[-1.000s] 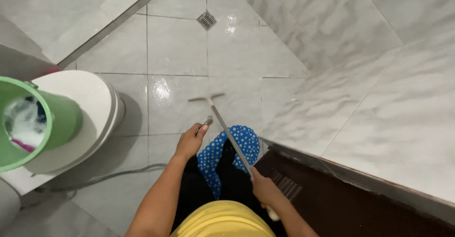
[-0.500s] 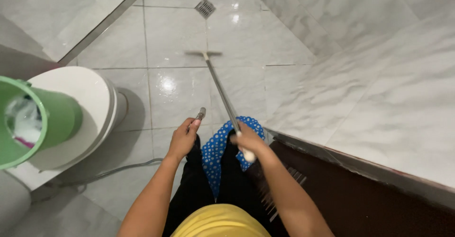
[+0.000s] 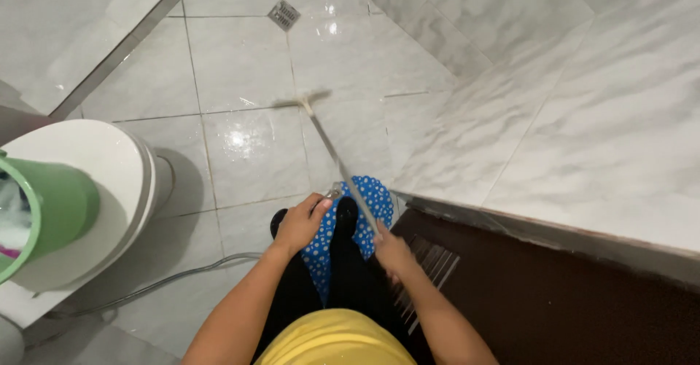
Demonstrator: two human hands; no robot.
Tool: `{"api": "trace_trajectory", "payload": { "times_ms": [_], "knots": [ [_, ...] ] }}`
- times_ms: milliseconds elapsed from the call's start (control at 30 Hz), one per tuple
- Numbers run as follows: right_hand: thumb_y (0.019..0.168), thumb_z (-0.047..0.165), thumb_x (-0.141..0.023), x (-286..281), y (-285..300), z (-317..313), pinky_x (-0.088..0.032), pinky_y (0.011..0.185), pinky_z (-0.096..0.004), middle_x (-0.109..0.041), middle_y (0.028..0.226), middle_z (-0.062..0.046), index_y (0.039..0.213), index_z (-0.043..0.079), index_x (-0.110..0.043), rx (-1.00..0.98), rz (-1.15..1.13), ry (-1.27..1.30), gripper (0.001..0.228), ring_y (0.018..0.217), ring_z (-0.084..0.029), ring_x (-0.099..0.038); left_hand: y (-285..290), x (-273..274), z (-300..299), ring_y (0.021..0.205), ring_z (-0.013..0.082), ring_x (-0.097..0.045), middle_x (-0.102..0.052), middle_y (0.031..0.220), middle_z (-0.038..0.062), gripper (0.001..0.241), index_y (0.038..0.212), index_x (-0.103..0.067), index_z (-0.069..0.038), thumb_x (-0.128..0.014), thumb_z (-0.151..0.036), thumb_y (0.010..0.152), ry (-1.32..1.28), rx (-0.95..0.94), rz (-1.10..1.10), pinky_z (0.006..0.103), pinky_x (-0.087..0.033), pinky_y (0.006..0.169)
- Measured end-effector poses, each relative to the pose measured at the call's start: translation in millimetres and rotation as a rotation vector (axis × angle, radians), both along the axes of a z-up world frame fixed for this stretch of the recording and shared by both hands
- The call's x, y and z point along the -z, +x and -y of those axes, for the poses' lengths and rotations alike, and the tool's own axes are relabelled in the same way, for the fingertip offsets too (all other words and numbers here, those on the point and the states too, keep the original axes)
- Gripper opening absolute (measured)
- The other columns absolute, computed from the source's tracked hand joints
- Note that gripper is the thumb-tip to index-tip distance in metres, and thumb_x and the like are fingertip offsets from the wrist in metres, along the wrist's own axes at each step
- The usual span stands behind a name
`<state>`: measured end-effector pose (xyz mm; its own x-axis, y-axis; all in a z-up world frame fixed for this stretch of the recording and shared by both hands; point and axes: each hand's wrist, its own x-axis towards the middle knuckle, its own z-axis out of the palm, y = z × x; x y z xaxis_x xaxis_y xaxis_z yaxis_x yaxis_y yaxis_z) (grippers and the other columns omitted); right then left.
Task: The person cleans the bathroom floor by spraying water from a handheld shower head and pushing the water toward the drain with a squeegee. They repeatedly rinse the floor and use the squeegee to guide the water into the drain, working around the toilet and sink.
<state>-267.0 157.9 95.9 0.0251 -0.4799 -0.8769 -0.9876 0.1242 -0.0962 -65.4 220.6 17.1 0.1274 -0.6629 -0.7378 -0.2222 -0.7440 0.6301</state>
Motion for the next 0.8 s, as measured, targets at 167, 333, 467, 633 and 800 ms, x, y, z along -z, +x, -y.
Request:
{"api": "trace_trajectory", "payload": {
  "times_ms": [167, 333, 467, 633, 800],
  "knots": [
    [0.103, 0.049, -0.042, 23, 7, 28, -0.053, 0.098, -0.048, -0.065, 0.136, -0.022, 0.159, 0.037, -0.037, -0.006, 0.056, -0.04, 0.058, 0.126, -0.039, -0.063, 7, -6, 2, 0.127, 0.0429, -0.059, -0.073, 0.118, 0.021, 0.046, 0.129, -0.064, -0.035, -0.038, -0.062, 0.102, 0.023, 0.019, 0.04, 0.0525, -0.045, 0.112],
    [0.102, 0.045, -0.045, 27, -57, 3, -0.058, 0.092, -0.047, -0.076, 0.107, -0.023, 0.151, 0.03, -0.05, 0.181, 0.165, -0.116, 0.052, 0.092, -0.036, -0.077, 3, -15, 24, 0.126, 0.0462, -0.058, -0.072, 0.117, 0.023, 0.044, 0.129, -0.064, -0.031, -0.041, -0.057, 0.103, -0.032, -0.025, 0.02, 0.0554, -0.044, 0.111],
    [0.101, 0.027, -0.051, 59, -119, -57, -0.049, 0.058, -0.038, -0.072, 0.093, -0.009, 0.147, 0.027, -0.049, 0.407, 0.096, -0.166, 0.046, 0.063, -0.023, -0.062, -16, -8, 37, 0.077, 0.0228, -0.065, -0.07, 0.082, 0.002, 0.043, 0.117, -0.069, -0.022, -0.046, -0.054, 0.098, -0.131, -0.05, 0.066, 0.0355, -0.049, 0.072],
    [0.105, 0.032, -0.042, 69, -114, -69, -0.059, 0.083, -0.044, -0.073, 0.124, -0.013, 0.153, 0.03, -0.043, 0.405, -0.067, -0.112, 0.048, 0.099, -0.036, -0.074, -26, -19, 42, 0.072, 0.0216, -0.064, -0.068, 0.076, 0.002, 0.042, 0.117, -0.07, -0.022, -0.048, -0.052, 0.098, -0.157, -0.026, 0.039, 0.0337, -0.048, 0.07],
    [0.102, 0.024, -0.04, 7, -46, 16, -0.051, 0.099, -0.059, -0.07, 0.125, -0.028, 0.152, 0.015, -0.049, 0.234, 0.124, -0.199, 0.052, 0.12, -0.047, -0.064, -18, -21, 39, 0.121, 0.0463, -0.061, -0.075, 0.112, 0.02, 0.042, 0.126, -0.066, -0.033, -0.043, -0.058, 0.102, -0.09, 0.049, 0.017, 0.056, -0.045, 0.11]
  ]
}}
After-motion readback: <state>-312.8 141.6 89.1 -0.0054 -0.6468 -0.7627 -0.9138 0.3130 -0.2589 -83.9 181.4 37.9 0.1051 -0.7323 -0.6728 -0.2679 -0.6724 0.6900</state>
